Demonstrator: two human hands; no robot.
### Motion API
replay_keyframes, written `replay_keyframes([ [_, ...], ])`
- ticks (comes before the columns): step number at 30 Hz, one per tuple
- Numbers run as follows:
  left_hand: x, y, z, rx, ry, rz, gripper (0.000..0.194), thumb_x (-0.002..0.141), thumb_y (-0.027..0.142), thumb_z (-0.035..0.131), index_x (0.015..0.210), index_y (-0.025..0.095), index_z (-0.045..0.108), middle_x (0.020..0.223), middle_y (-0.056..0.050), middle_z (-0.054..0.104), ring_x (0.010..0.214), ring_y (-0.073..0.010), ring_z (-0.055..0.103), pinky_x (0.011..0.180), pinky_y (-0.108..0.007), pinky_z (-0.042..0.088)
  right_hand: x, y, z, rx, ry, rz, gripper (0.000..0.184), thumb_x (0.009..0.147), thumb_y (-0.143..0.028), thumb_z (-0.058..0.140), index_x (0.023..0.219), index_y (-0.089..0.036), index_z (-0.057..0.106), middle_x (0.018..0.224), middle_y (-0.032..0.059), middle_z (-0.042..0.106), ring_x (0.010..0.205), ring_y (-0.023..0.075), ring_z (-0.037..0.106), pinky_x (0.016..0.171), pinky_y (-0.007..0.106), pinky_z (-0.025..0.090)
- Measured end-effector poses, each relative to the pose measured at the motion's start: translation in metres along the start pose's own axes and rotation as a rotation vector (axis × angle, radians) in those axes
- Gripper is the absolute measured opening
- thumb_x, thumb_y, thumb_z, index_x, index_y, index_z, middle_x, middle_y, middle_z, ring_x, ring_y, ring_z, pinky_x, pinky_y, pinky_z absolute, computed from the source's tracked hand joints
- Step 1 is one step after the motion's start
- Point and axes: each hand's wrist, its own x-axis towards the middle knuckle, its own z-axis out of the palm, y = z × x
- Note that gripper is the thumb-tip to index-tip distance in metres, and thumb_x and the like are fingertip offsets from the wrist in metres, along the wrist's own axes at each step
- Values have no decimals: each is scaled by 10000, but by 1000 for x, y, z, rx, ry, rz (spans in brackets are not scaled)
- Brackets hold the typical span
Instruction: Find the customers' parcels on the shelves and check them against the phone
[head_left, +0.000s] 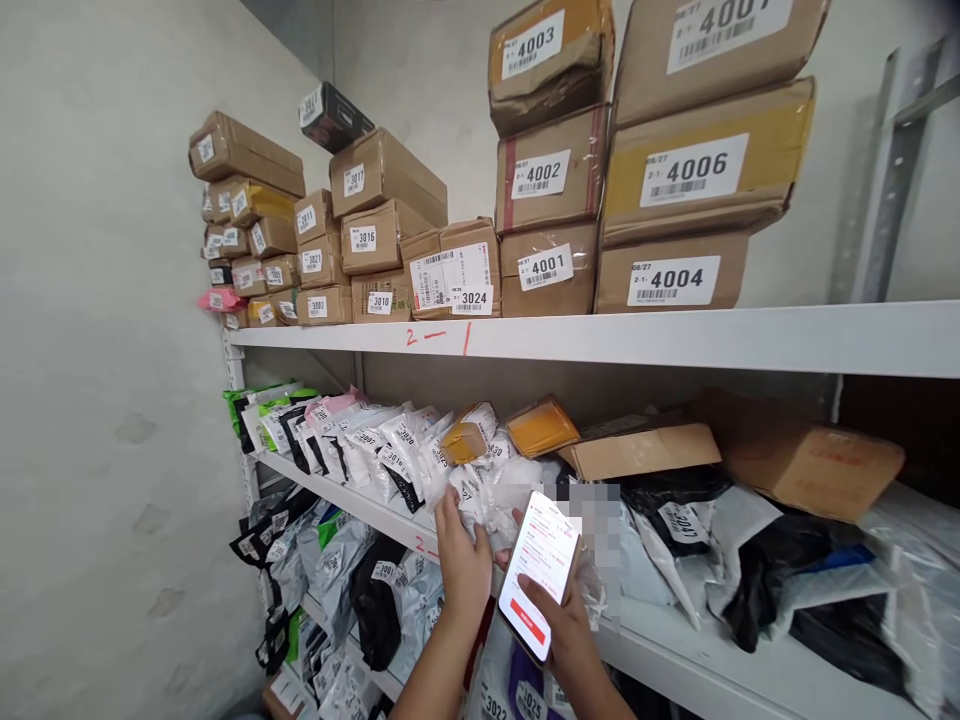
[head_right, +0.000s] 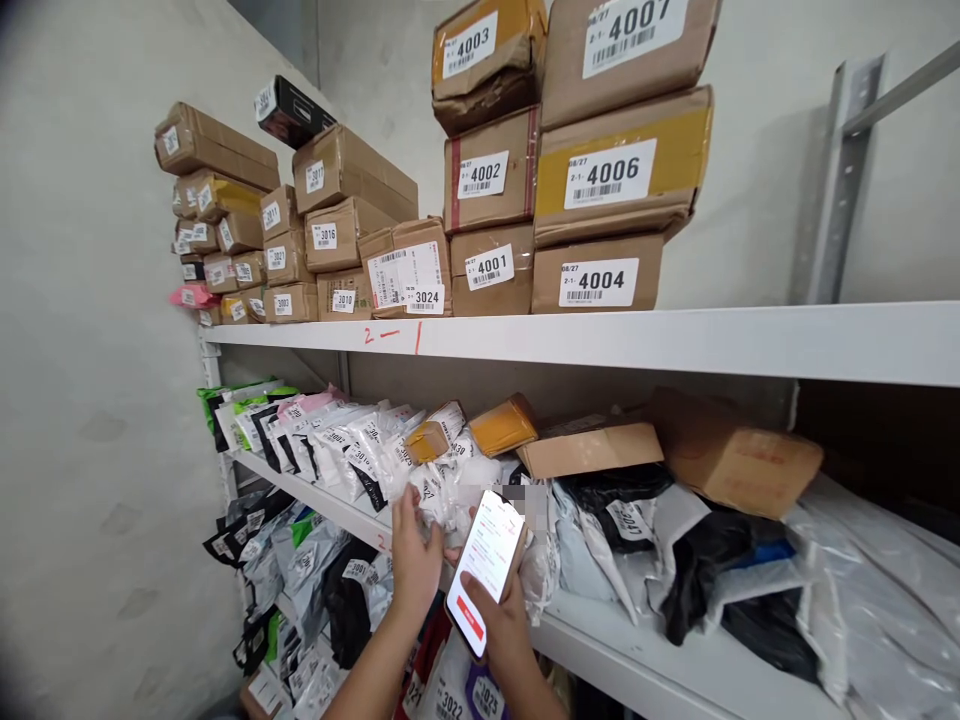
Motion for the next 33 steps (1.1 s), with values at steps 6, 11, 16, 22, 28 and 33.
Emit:
replay_keyframes([
  [6,17,-4,-5,66,44,87,459,761,15,384,1106,161,649,1227,-133,433,1208,-251,484,1090,-446,382,1,1,0,-12,-3,8,850,606,-452,841,1337,-218,475,940,95,763,983,341,659,922,480,430],
  [11,35,-5,-15,87,186,95,320,823,158,457,1119,155,580,1162,-145,482,1065,-264,551,939,-457,490,0,0,-5,-32,-46,-5,862,623,-471,821,1355,-205,451,998,103,755,1017,337,640,899,463,425],
  [16,53,-7,-19,179,163,25,418,800,189,535,1210,133,483,905,-74,616,862,-230,602,832,-397,499,0,-4,3,-105,-184,-46,655,647,-476,800,1214,-233,579,984,85,751,860,292,664,809,442,471],
  [22,71,-6,-19,281,215,35,290,819,298,534,1089,191,535,1034,-86,618,797,-216,616,679,-342,479,41,-41,79,-52,-283,-50,443,538,-426,828,888,-216,656,836,75,758,831,298,679,821,449,510],
  [28,92,18,-32,499,134,120,407,842,234,467,1238,149,510,1123,-134,595,1062,-264,589,881,-365,467,103,-57,121,-123,-247,-103,377,486,-333,776,786,-222,575,712,12,696,694,235,641,696,380,508],
  [33,119,48,-49,802,-159,132,355,772,256,591,1080,81,622,1113,-193,609,1080,-315,570,894,-368,445,117,-60,106,-326,-296,-166,300,516,-272,717,777,-219,579,676,-25,642,696,225,604,714,390,501],
])
